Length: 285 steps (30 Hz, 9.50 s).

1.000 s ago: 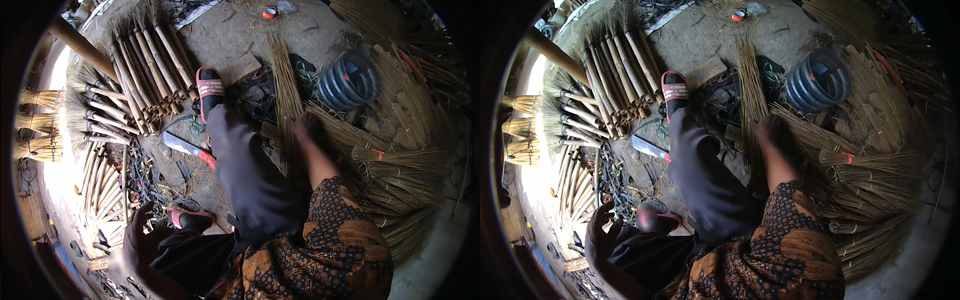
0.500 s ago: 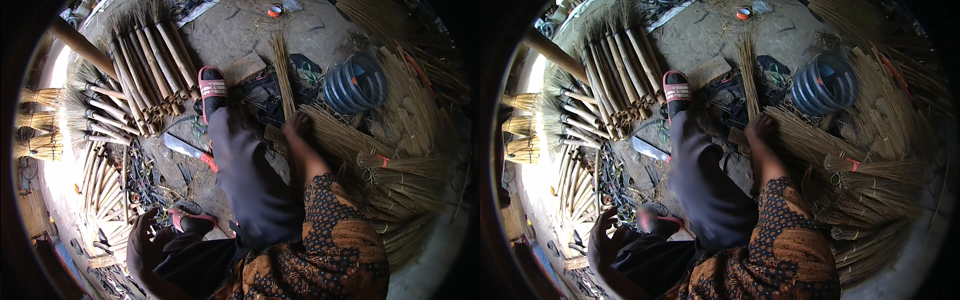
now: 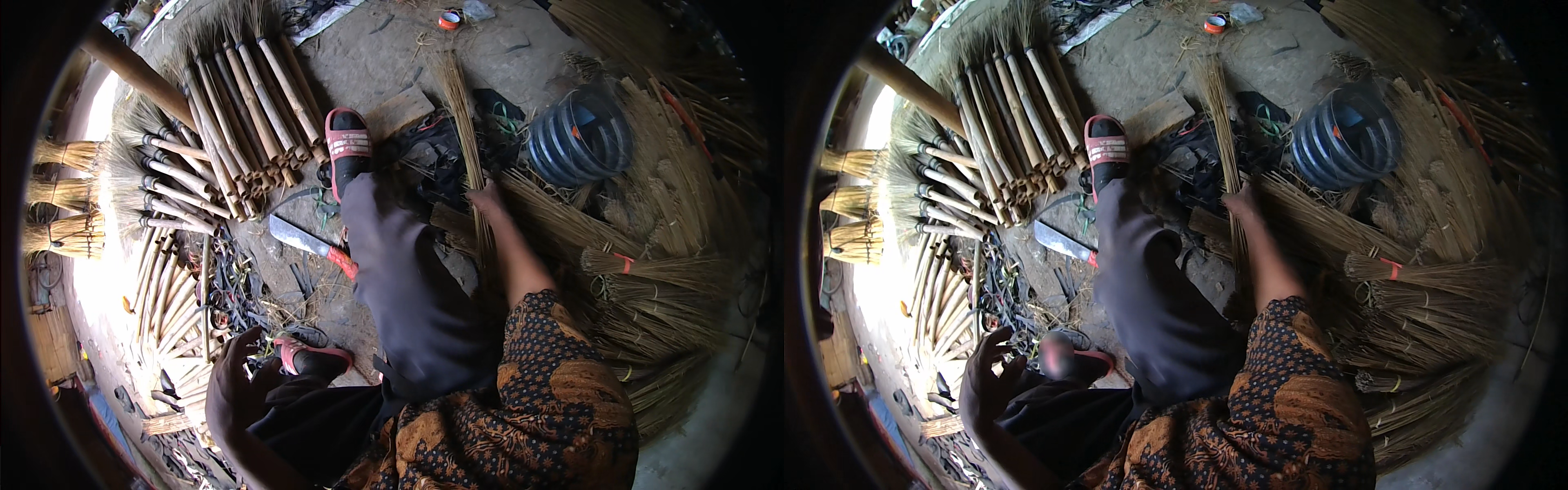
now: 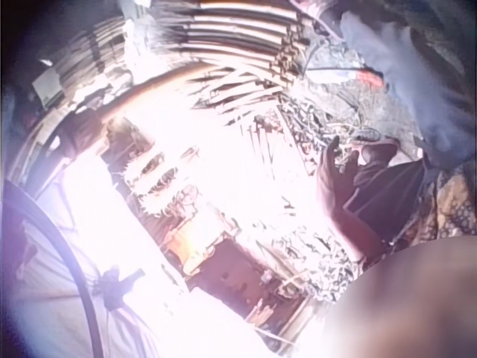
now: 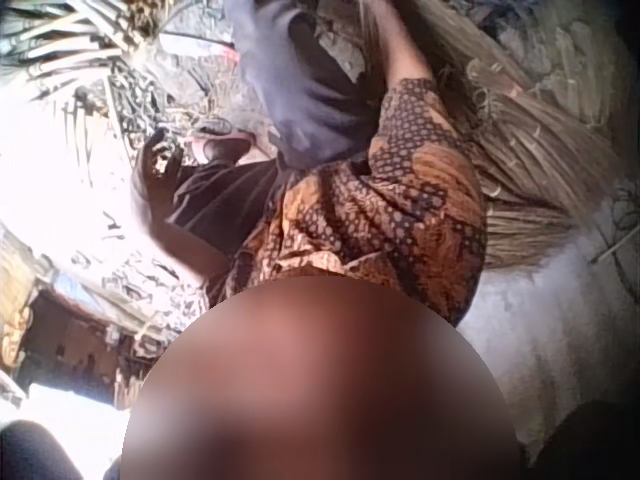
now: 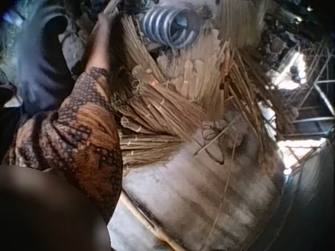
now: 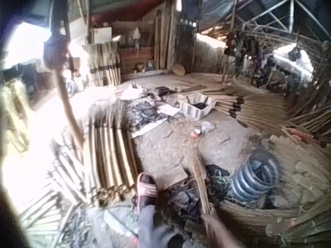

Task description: The person assembles a traditional broom by gathering straw bristles, inserting them into a bamboo handle, and securing them with rubber strips. The person repeatedly wraps and tightens the binding, then places the finished broom aside.

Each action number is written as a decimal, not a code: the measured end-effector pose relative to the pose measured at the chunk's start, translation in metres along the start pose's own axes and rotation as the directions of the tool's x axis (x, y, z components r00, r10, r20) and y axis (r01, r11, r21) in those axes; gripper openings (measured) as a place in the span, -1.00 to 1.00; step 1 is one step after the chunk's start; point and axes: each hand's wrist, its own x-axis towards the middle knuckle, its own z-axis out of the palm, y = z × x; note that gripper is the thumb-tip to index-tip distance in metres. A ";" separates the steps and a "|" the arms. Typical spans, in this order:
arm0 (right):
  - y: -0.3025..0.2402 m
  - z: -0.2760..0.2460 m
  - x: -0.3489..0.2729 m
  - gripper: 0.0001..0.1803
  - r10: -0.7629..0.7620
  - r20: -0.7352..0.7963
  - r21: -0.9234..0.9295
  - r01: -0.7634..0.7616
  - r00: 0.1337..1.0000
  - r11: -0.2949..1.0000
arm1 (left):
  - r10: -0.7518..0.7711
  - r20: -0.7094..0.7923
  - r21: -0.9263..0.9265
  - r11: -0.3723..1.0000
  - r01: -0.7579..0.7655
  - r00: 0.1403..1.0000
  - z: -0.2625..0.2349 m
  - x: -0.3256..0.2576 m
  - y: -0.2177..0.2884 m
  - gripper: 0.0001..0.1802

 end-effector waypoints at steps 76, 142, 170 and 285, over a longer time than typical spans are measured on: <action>-0.205 -0.051 -0.278 -0.70 -0.666 0.315 0.803 0.185 0.676 0.567 | 0.068 -0.259 -0.966 -0.033 -0.257 0.963 0.124 0.073 0.151 -0.72; -0.301 0.024 -0.374 -0.73 -0.955 0.233 0.742 0.602 0.182 0.296 | 0.144 -0.758 -0.454 0.584 -0.673 0.636 0.153 0.029 0.053 -0.67; -0.148 0.112 -0.290 0.53 -0.552 0.772 0.029 0.850 0.315 0.526 | -0.593 -0.384 -0.921 0.190 -0.340 0.708 0.194 0.067 -0.044 -0.55; -0.340 0.000 -0.199 -0.74 -0.512 0.128 0.852 0.170 0.849 0.496 | -0.253 -0.185 -0.976 0.159 -0.148 0.949 0.057 0.239 0.002 -0.57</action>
